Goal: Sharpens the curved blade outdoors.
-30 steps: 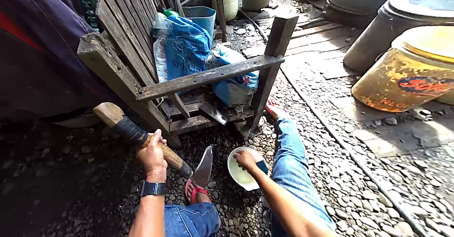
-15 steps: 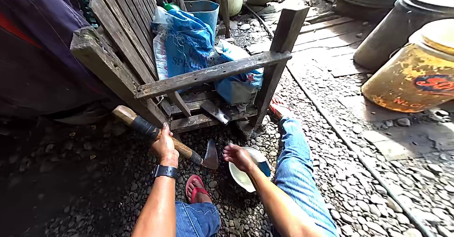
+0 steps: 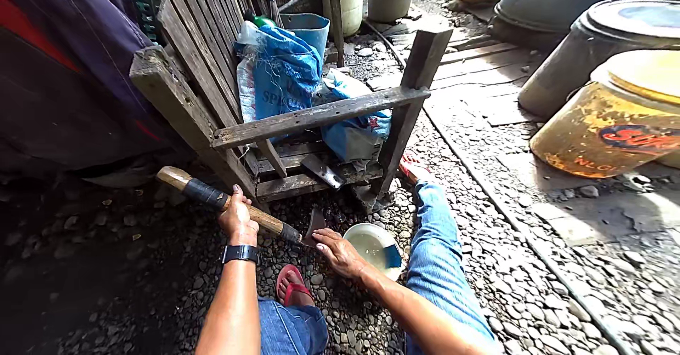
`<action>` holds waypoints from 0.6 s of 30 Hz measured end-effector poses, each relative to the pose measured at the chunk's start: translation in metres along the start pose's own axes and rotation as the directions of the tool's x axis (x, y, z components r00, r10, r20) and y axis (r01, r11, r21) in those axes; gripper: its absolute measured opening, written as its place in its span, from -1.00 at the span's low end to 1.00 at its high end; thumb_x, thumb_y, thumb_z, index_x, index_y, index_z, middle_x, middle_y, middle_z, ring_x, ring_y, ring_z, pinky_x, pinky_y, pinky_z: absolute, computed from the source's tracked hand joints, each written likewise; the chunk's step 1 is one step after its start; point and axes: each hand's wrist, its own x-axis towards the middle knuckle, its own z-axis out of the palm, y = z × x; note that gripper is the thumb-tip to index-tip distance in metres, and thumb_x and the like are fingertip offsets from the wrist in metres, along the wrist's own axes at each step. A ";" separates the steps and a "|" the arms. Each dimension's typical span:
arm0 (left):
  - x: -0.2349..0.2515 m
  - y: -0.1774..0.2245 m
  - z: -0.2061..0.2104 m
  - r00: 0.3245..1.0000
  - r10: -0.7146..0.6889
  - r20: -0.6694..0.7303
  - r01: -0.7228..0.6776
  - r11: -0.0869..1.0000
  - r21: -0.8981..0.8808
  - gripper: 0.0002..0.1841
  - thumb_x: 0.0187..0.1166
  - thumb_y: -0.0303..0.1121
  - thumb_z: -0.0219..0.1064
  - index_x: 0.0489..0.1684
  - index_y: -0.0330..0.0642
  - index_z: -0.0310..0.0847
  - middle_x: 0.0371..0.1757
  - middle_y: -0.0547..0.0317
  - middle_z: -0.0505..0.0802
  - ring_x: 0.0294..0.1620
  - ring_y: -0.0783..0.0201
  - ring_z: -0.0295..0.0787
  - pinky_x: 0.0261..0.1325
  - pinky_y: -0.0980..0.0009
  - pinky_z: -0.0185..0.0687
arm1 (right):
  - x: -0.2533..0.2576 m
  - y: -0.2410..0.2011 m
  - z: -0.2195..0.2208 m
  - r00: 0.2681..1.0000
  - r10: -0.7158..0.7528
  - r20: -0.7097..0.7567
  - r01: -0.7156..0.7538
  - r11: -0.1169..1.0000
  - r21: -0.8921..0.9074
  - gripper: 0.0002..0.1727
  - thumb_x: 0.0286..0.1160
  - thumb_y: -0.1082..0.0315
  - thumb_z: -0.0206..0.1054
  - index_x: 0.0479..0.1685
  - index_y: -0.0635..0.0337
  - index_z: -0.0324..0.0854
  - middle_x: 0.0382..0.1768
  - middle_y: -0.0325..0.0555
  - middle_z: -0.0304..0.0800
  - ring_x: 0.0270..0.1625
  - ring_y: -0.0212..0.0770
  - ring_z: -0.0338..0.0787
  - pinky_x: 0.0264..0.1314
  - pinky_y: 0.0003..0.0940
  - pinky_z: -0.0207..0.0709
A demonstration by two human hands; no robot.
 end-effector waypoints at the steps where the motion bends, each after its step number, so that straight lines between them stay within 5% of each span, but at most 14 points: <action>1: -0.002 0.002 -0.001 1.000 0.000 0.011 0.000 1.000 -0.009 -0.75 0.76 -0.26 0.31 0.05 -0.31 0.50 -0.33 0.19 0.58 -0.36 0.40 0.57 -0.19 0.49 0.56 | 0.000 0.003 -0.001 0.999 0.023 -0.036 -0.023 1.000 0.012 -0.51 0.78 0.26 0.04 0.39 0.45 0.66 0.52 0.33 0.62 0.65 0.30 0.52 0.75 0.16 0.21; 4: -0.012 0.012 -0.003 0.998 0.052 0.024 -0.051 0.998 -0.046 -0.81 0.74 -0.28 0.33 -0.14 -0.24 0.55 -0.42 0.27 0.62 -0.43 0.46 0.60 -0.25 0.54 0.60 | 0.007 0.001 -0.004 0.959 0.234 -0.160 -0.206 0.963 0.174 -0.50 0.80 0.29 0.03 0.46 0.49 0.58 0.63 0.43 0.44 0.72 0.31 0.40 0.81 0.06 0.17; 6: -0.021 0.022 -0.007 0.993 0.108 0.055 -0.103 0.991 -0.080 -0.86 0.72 -0.35 0.34 -0.20 -0.22 0.58 -0.48 0.30 0.65 -0.49 0.48 0.63 -0.31 0.58 0.62 | 0.019 -0.006 -0.010 0.861 0.476 -0.180 -0.384 0.839 0.386 -0.44 0.84 0.30 0.07 0.67 0.52 0.31 0.67 0.44 0.36 0.72 0.22 0.42 0.78 -0.02 0.23; 10: -0.036 0.027 -0.023 0.930 0.223 0.294 -0.186 0.971 -0.147 -0.89 0.74 -0.54 0.22 -0.23 -0.17 0.52 -0.55 0.35 0.70 -0.51 0.48 0.70 -0.30 0.57 0.71 | 0.042 -0.025 -0.020 0.675 0.738 0.004 -0.501 0.454 0.737 -0.31 0.83 0.30 0.17 0.84 0.29 -0.02 0.31 0.30 0.62 0.00 -0.09 0.78 0.04 -0.22 0.65; 14: -0.031 0.020 -0.040 0.660 0.471 0.585 -0.361 0.882 -0.302 -0.79 0.47 -0.65 0.15 -0.33 -0.07 0.58 -0.49 0.41 0.84 -0.41 0.48 0.83 -0.13 0.52 0.81 | 0.058 -0.035 -0.020 0.596 0.803 0.016 -0.505 0.359 0.785 -0.24 0.70 0.33 0.34 0.81 0.23 0.03 0.09 0.20 0.66 -0.29 -0.18 0.70 -0.26 -0.28 0.61; 18: -0.031 0.016 -0.043 0.458 0.543 0.704 -0.313 0.840 -0.444 -0.86 0.33 -0.48 0.49 -0.35 0.05 0.73 -0.40 0.40 0.89 -0.31 0.45 0.86 -0.03 0.49 0.82 | 0.072 -0.038 -0.023 0.505 0.856 -0.109 -0.459 0.373 0.807 -0.33 0.52 0.25 0.53 0.54 0.32 0.35 0.21 0.30 0.67 0.14 0.08 0.70 0.12 0.06 0.57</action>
